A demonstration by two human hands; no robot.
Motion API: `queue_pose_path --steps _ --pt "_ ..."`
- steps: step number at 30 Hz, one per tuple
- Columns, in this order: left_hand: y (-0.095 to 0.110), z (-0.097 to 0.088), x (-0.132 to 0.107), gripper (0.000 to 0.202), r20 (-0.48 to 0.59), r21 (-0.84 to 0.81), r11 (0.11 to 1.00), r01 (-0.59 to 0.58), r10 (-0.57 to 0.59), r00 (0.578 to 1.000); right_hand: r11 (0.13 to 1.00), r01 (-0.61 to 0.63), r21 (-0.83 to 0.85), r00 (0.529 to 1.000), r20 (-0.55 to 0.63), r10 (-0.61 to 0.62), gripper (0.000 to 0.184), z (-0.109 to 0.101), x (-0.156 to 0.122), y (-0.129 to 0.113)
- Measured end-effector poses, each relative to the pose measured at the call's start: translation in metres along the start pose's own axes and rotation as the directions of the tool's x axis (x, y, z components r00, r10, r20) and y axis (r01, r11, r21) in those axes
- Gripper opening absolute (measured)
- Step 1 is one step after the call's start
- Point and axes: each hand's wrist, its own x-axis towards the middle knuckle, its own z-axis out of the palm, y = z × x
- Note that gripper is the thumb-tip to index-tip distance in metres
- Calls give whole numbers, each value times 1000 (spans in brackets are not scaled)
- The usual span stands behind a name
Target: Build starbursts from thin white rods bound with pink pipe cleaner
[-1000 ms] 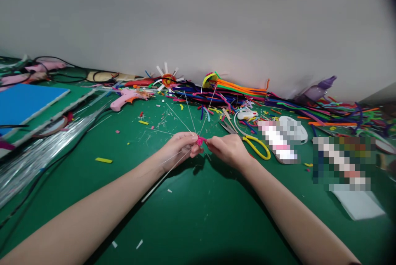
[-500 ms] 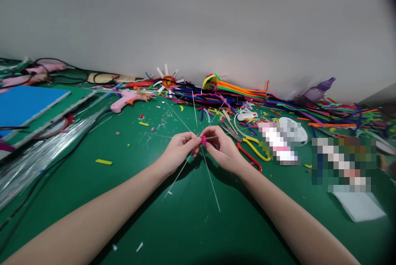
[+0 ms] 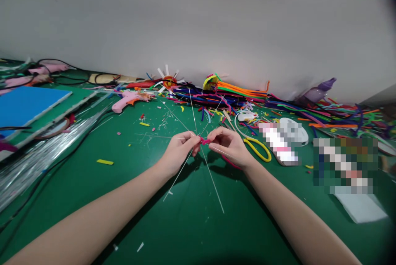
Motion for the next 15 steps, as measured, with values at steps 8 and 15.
queue_pose_path --steps 8,15 --pt "-3 3 -1 22 -24 -101 993 64 -66 998 987 148 -57 980 -124 -154 16 10 2 12" --pt "-5 3 0 24 -19 -185 976 116 -121 992 977 143 -160 958 -225 -177 11 16 -2 15"
